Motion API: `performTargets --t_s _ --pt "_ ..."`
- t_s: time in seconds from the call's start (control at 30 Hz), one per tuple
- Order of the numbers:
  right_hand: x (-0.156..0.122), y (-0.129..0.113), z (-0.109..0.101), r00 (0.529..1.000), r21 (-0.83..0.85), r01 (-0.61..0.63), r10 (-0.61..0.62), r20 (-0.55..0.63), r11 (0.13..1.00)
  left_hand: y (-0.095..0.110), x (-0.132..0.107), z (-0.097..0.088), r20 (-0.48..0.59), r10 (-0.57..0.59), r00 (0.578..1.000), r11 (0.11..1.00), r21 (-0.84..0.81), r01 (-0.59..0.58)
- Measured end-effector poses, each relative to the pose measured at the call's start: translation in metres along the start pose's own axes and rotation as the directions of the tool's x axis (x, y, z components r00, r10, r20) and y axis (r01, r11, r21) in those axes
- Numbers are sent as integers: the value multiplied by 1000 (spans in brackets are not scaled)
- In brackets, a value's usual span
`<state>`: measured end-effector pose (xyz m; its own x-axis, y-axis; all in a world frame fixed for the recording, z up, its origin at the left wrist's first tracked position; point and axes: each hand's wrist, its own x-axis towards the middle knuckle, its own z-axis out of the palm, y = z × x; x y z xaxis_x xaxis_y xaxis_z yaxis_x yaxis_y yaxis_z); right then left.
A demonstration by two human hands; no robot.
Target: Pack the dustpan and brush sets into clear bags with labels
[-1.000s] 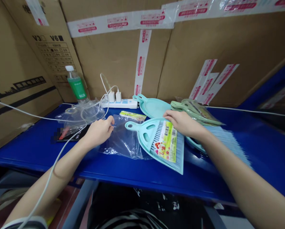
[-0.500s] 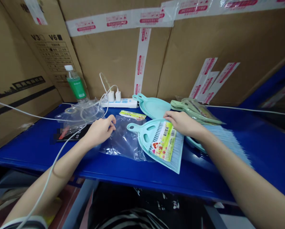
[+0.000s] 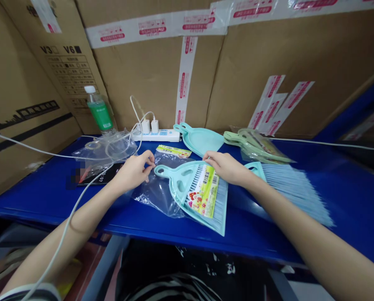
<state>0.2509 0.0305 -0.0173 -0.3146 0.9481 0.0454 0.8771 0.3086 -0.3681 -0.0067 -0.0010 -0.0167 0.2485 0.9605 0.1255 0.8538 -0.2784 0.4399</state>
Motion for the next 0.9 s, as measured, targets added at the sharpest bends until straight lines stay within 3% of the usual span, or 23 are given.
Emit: performTargets --t_s 0.27,0.5,0.73,0.9 --pt "0 6 -3 997 3 54 -54 -49 999 -2 2 -4 9 -27 1000 987 157 25" --pt "2 8 -1 988 57 128 -123 -88 990 -3 4 -2 24 -53 998 997 -58 54" --pt "0 1 6 993 130 96 -85 -84 987 -5 5 1 28 -20 999 954 -300 28" --pt "1 1 10 993 200 113 -107 -43 973 -13 8 4 24 32 999 977 -211 -26"
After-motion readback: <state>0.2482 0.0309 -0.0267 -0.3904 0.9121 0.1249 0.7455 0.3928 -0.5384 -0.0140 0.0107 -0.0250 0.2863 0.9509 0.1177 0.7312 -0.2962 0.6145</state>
